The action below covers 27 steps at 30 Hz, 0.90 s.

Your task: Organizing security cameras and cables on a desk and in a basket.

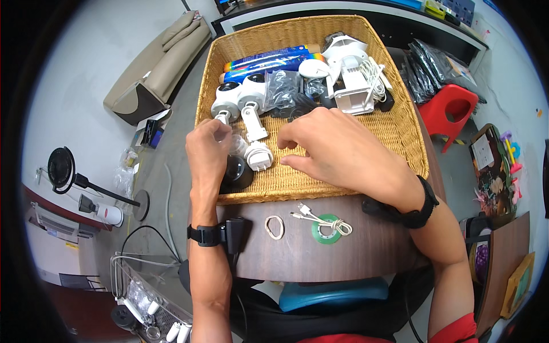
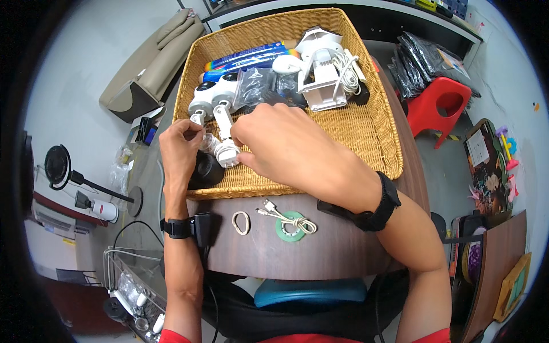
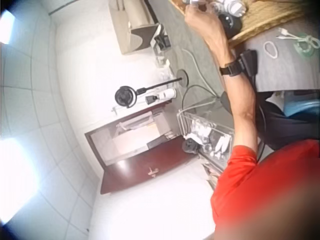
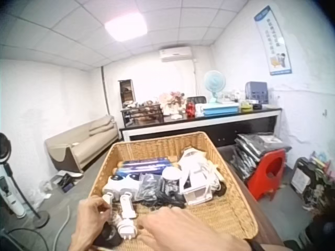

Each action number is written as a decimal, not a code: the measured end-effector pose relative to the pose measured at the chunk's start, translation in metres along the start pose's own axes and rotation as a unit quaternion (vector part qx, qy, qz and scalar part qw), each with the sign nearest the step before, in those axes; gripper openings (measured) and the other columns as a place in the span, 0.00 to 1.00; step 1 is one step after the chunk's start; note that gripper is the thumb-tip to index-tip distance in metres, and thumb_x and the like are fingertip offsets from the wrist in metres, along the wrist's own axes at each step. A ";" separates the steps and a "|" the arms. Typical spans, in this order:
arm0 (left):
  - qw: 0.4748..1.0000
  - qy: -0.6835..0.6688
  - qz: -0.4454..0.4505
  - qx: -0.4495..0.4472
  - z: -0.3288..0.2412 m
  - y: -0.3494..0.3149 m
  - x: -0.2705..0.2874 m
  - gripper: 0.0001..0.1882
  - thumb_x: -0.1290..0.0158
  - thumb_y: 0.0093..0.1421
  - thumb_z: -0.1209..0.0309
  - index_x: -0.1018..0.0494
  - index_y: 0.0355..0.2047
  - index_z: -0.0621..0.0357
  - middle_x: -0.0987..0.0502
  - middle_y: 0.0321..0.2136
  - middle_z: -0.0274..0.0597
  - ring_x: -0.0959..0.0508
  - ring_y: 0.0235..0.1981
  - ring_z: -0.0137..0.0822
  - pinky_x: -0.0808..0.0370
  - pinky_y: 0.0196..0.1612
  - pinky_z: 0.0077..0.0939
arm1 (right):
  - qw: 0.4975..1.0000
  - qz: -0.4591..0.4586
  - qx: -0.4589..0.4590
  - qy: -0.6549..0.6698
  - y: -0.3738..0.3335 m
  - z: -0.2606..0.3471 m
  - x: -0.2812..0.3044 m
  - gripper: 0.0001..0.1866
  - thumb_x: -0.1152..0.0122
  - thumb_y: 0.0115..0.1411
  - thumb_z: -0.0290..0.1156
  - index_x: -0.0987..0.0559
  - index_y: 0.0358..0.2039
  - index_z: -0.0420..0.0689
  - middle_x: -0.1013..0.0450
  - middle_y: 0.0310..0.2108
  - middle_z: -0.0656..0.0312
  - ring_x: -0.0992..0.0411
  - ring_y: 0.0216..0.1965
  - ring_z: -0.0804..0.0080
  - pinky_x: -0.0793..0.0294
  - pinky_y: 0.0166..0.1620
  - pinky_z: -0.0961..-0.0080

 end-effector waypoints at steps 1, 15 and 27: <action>0.999 0.031 -0.006 -0.008 -0.002 0.001 0.002 0.06 0.34 0.56 0.79 0.17 0.34 0.68 0.14 0.31 0.47 0.13 0.32 0.39 0.19 0.39 0.29 | 1.000 0.001 0.001 0.001 0.000 0.000 -0.002 0.06 0.36 0.61 0.28 0.14 0.36 0.43 0.17 0.37 0.56 0.17 0.39 0.63 0.18 0.39 0.65; 0.993 0.114 -0.013 0.012 -0.018 0.020 0.001 0.07 0.34 0.57 0.73 0.19 0.33 0.62 0.15 0.29 0.49 0.14 0.33 0.51 0.21 0.37 0.40 | 1.000 -0.007 0.025 -0.002 -0.009 -0.005 -0.012 0.06 0.36 0.61 0.29 0.14 0.35 0.43 0.17 0.37 0.56 0.17 0.39 0.63 0.18 0.39 0.65; 0.989 0.008 0.149 -0.001 0.010 0.026 -0.004 0.06 0.36 0.53 0.83 0.20 0.31 0.70 0.14 0.28 0.50 0.13 0.32 0.34 0.19 0.36 0.30 | 0.998 -0.059 0.027 -0.015 -0.019 0.004 0.001 0.06 0.36 0.61 0.29 0.13 0.35 0.44 0.17 0.37 0.56 0.17 0.40 0.63 0.18 0.38 0.65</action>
Point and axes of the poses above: each hand's wrist, its own y-axis towards the middle knuckle, its own x-axis out of the back of the hand, z = x × y, the point moved 3 cm from there along y, towards the middle knuckle
